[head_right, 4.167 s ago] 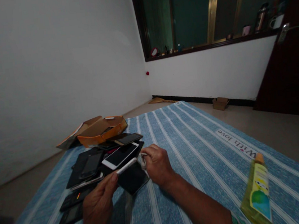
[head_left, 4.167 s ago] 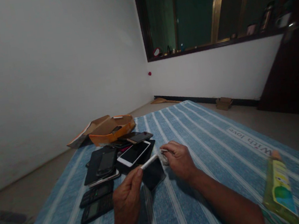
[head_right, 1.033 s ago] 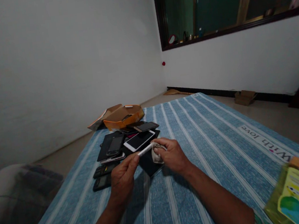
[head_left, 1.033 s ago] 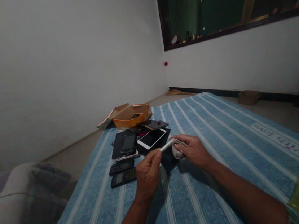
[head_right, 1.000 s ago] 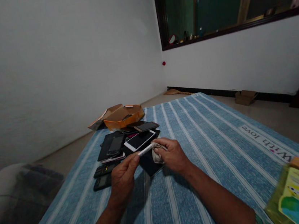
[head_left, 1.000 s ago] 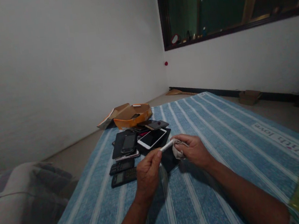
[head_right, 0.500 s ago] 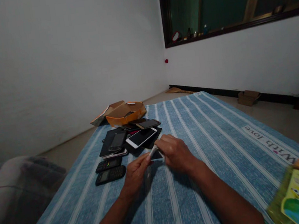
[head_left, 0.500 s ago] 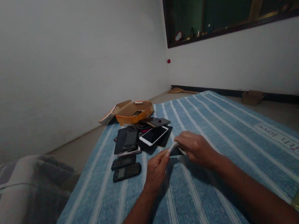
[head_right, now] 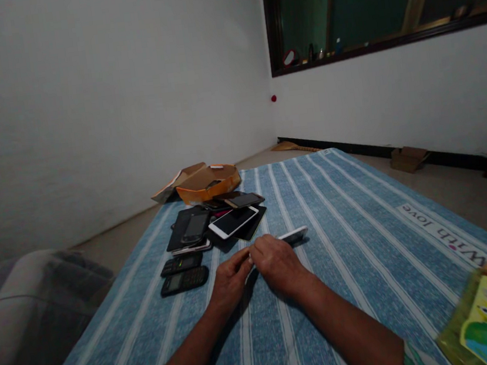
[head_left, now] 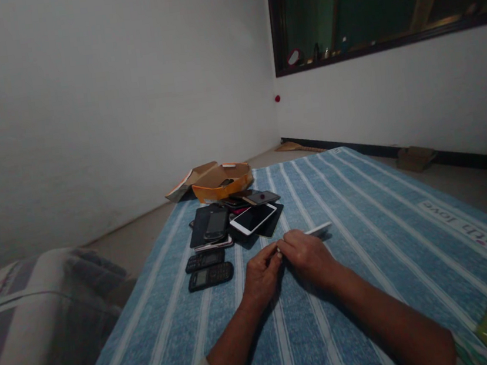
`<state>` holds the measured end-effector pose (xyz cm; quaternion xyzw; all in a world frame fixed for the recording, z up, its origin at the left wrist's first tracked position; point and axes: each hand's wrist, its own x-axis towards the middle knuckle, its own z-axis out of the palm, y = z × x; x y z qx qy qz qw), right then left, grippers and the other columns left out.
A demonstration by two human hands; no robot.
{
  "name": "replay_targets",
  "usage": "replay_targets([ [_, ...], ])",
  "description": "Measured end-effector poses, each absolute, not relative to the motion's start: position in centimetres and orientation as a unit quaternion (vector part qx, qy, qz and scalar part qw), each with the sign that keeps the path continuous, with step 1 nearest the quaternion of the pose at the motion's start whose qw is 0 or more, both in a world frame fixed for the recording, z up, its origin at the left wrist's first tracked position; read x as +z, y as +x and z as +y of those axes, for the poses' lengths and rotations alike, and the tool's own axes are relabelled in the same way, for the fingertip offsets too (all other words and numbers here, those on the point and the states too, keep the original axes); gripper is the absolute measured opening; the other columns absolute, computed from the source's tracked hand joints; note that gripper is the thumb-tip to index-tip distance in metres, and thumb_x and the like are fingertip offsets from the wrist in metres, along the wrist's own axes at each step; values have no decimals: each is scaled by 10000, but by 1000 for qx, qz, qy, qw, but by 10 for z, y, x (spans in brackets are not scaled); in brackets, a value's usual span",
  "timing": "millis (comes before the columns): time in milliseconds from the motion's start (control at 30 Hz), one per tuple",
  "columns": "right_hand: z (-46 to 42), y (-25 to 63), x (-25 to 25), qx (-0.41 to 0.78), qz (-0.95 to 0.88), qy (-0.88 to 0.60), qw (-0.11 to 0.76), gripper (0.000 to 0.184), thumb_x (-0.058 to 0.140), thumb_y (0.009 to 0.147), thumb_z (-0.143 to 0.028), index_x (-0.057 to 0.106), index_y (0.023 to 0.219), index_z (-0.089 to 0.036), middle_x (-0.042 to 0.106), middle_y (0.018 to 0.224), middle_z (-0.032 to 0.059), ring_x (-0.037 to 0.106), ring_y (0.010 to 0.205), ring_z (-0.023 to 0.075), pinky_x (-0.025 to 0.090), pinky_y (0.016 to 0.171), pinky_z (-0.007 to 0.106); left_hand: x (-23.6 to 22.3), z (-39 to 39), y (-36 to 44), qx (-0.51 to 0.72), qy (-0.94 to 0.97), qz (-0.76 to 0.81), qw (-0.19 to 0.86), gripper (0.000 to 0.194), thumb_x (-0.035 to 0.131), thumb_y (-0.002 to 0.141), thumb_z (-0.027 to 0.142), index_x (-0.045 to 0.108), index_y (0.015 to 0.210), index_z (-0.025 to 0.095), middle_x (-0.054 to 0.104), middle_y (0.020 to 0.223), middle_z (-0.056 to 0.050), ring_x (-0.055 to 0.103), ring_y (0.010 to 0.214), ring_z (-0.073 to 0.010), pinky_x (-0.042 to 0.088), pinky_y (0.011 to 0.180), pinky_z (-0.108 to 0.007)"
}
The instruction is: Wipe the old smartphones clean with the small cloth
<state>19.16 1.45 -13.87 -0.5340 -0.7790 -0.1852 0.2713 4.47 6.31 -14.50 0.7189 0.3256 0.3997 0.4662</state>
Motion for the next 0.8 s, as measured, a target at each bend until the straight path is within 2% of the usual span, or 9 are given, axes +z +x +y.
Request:
replay_targets([
  [267,14,194,-138,-120,-765,-561,291,163,528,855,-39,633,901,-155,599,851,70,523,835,211,385,697,302,-141,65,51,417,700,325,480,272,638,785,292,765,994,173,770,966,-63,688,923,-235,511,875,-367],
  [533,16,199,-138,-82,-750,-576,316,194,496,879,-42,640,882,-173,603,826,52,531,791,182,373,670,274,-140,67,52,425,694,327,480,227,671,750,323,774,884,171,764,848,-49,675,813,-211,517,772,-328],
  [667,18,209,-136,-95,-741,-591,304,180,524,857,-38,641,845,-174,604,824,51,529,787,178,357,666,267,-142,69,51,426,705,335,457,227,667,760,360,769,820,166,724,744,-25,629,718,-177,490,684,-287],
  [800,19,226,-133,-86,-725,-620,286,215,518,842,-20,652,851,-187,615,841,47,539,804,178,343,665,269,-142,69,50,426,712,350,435,233,644,777,363,764,812,166,695,719,-14,604,706,-168,469,674,-278],
])
